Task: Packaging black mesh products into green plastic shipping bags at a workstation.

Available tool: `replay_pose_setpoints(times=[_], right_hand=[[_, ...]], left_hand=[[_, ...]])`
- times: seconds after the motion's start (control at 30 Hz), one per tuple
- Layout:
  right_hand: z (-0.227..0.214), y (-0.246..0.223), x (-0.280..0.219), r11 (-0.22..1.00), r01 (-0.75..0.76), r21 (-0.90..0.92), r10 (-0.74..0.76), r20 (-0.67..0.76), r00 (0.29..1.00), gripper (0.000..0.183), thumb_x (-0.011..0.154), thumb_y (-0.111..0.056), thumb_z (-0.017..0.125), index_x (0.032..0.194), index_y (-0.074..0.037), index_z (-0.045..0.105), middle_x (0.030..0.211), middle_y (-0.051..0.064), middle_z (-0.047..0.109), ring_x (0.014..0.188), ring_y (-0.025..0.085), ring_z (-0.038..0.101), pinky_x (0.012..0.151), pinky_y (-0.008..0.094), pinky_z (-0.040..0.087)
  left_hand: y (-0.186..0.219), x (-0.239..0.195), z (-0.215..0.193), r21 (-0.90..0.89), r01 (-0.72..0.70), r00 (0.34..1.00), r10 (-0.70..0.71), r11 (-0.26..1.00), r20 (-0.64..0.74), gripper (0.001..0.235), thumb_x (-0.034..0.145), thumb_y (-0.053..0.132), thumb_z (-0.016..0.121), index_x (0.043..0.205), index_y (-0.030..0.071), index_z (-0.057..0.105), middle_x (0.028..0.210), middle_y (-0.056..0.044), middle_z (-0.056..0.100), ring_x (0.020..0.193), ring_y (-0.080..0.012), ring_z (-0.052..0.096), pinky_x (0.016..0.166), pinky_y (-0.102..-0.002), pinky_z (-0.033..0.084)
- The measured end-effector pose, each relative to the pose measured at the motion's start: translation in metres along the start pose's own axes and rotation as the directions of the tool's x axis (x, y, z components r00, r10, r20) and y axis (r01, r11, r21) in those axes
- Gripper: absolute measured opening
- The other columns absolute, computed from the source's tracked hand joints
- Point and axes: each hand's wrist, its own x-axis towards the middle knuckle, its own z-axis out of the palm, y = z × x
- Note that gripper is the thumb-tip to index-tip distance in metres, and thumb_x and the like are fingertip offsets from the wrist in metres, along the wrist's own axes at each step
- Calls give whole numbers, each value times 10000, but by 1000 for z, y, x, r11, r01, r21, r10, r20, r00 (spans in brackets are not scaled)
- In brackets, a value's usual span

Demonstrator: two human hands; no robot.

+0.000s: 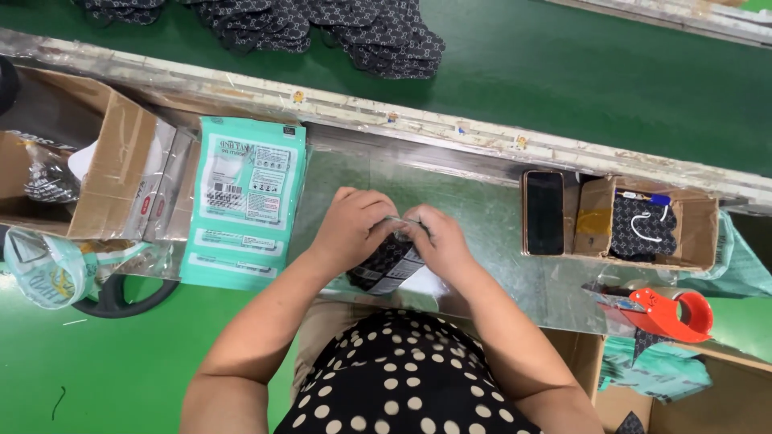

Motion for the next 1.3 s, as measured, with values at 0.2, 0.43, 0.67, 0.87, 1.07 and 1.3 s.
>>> replay_pose_setpoints(times=[0.2,0.43,0.67,0.87,1.07,1.3], right_hand=[[-18,8,2,975,165,-150,-153,84,985,157,913,-153,731,877,-39,629,829,141,627,797,350,608,713,415,477],[-35,96,-20,988,-144,-49,141,-60,988,128,976,-166,679,924,-50,662,812,98,605,743,232,589,685,364,486],[-19,101,-39,581,-287,761,625,-192,756,328,1042,-232,595,1339,-96,564,1101,85,659,926,154,639,841,343,518],[-46,19,-25,993,-92,-75,60,-349,935,514,919,-201,705,1376,-39,534,1326,214,567,1045,288,659,998,393,489],[-59,18,-11,867,178,-465,-351,-317,881,660,844,-198,786,1418,-60,491,1376,204,559,1253,389,583,1113,482,431],[6,60,-13,960,257,110,-249,-81,965,975,735,-224,934,1479,-175,305,1413,20,551,1380,234,486,1254,465,281]], left_hand=[[-1,7,-6,-52,50,997,-53,997,-60,139,874,214,771,891,103,689,912,-11,679,884,-227,637,854,-387,415],[-63,61,-2,-144,87,987,-105,986,-120,184,883,209,776,1014,95,714,1088,-65,704,1057,-276,650,971,-400,440],[-128,180,12,368,86,931,58,926,-361,879,711,339,851,1429,-16,490,1437,-321,489,1373,-522,444,1138,-569,334],[-172,197,45,555,73,997,-58,829,-44,606,740,214,776,1288,28,593,1141,-202,670,1078,-404,619,1051,-537,406],[-27,92,-2,-87,-527,799,528,845,289,494,773,99,726,1262,151,677,1225,-86,706,1161,-328,651,1026,-454,514],[-91,-18,56,-365,235,962,-161,901,221,1089,684,262,950,1576,96,349,1416,-146,608,1310,-353,571,1155,-417,430]])
